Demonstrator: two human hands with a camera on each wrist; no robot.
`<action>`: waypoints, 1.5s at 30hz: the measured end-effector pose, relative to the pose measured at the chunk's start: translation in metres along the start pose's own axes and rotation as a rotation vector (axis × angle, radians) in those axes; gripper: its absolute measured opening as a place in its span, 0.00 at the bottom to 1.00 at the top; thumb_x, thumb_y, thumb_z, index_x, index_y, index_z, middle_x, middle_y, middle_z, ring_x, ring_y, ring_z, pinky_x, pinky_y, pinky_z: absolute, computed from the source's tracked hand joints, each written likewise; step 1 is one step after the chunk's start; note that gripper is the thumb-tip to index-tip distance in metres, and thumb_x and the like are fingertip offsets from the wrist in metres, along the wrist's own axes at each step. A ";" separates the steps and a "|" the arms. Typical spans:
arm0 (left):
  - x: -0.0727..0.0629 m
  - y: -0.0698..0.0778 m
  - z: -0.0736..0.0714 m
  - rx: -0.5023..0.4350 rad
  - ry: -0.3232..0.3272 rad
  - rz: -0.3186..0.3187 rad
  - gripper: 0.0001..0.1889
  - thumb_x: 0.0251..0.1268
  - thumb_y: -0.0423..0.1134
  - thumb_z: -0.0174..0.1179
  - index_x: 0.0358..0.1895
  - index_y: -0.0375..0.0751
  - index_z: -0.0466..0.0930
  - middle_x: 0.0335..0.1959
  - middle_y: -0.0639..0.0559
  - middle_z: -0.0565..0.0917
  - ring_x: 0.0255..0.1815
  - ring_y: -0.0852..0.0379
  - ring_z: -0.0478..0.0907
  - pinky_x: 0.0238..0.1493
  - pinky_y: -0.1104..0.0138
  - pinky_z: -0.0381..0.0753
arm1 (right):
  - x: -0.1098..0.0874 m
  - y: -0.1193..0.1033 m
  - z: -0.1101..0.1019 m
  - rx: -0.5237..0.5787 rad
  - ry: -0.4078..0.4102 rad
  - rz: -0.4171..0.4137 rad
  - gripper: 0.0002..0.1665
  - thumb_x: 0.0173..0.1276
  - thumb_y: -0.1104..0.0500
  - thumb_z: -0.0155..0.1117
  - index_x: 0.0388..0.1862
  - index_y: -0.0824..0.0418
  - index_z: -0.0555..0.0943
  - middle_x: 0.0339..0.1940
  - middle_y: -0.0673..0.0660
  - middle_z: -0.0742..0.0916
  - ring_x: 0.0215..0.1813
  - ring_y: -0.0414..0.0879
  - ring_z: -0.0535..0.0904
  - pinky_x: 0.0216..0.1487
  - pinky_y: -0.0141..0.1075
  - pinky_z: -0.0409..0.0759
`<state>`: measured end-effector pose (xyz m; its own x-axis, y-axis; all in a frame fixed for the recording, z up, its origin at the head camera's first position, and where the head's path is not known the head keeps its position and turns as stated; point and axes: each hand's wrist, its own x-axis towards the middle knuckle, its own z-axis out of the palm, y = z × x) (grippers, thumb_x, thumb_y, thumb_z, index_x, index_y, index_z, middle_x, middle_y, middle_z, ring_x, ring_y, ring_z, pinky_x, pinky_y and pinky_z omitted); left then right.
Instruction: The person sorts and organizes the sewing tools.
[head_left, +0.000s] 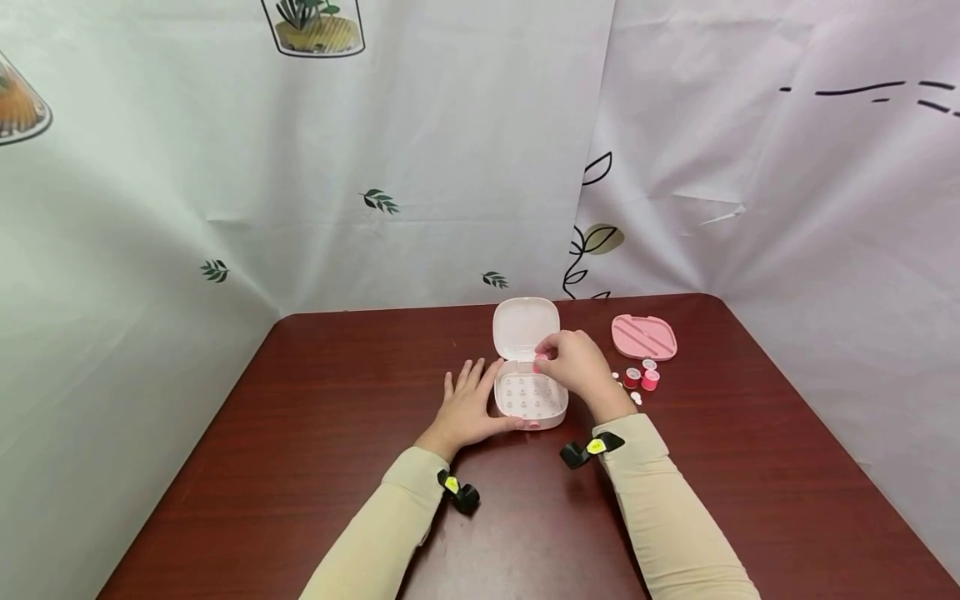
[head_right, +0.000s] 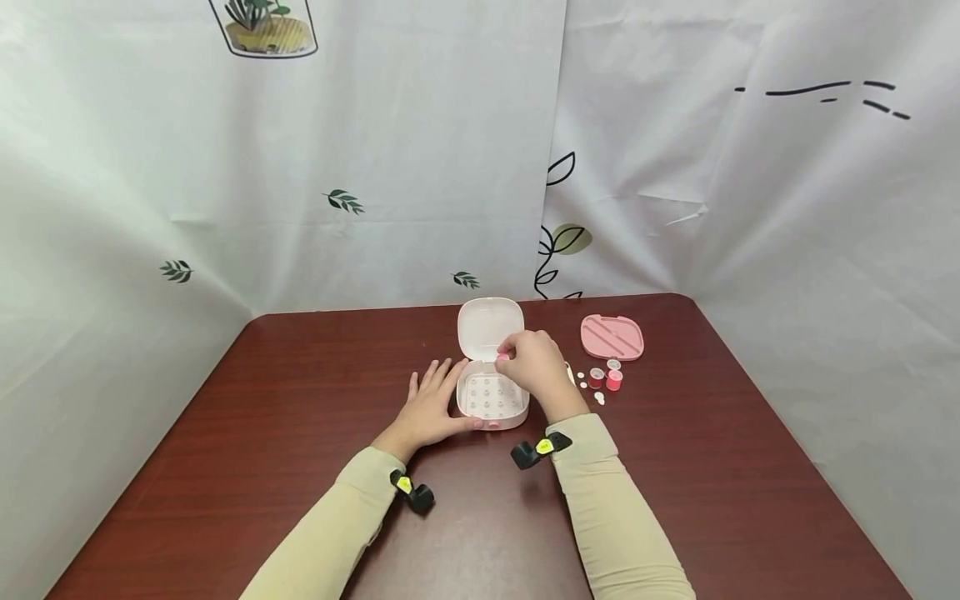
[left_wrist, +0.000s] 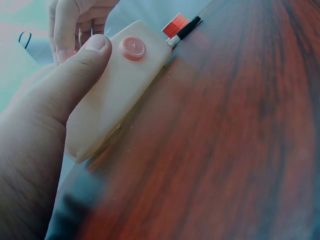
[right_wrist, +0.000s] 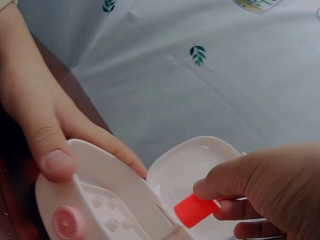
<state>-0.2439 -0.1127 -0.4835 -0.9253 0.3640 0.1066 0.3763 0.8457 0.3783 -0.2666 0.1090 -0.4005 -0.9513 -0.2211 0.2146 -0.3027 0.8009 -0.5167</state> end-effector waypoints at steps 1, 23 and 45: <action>0.000 0.000 0.000 0.003 0.002 0.001 0.60 0.47 0.81 0.59 0.83 0.61 0.47 0.81 0.40 0.54 0.83 0.41 0.43 0.76 0.37 0.36 | 0.000 -0.001 0.002 -0.004 -0.003 -0.001 0.09 0.59 0.58 0.71 0.38 0.60 0.89 0.28 0.51 0.86 0.36 0.48 0.78 0.41 0.42 0.77; 0.001 -0.003 0.002 0.014 0.031 0.030 0.59 0.48 0.80 0.60 0.83 0.60 0.48 0.82 0.40 0.52 0.83 0.40 0.41 0.76 0.37 0.33 | 0.000 -0.007 0.036 -0.133 -0.104 -0.034 0.06 0.57 0.54 0.77 0.32 0.53 0.89 0.27 0.47 0.87 0.36 0.49 0.79 0.42 0.44 0.78; 0.001 -0.002 0.002 0.011 0.008 0.011 0.60 0.48 0.81 0.58 0.83 0.61 0.46 0.82 0.42 0.52 0.83 0.41 0.41 0.76 0.37 0.33 | -0.005 -0.010 0.044 -0.240 -0.059 -0.001 0.17 0.58 0.46 0.78 0.21 0.52 0.81 0.19 0.48 0.81 0.31 0.51 0.77 0.36 0.45 0.75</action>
<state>-0.2457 -0.1133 -0.4863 -0.9214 0.3703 0.1179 0.3869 0.8458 0.3674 -0.2614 0.0775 -0.4325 -0.9550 -0.2484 0.1623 -0.2879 0.9083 -0.3035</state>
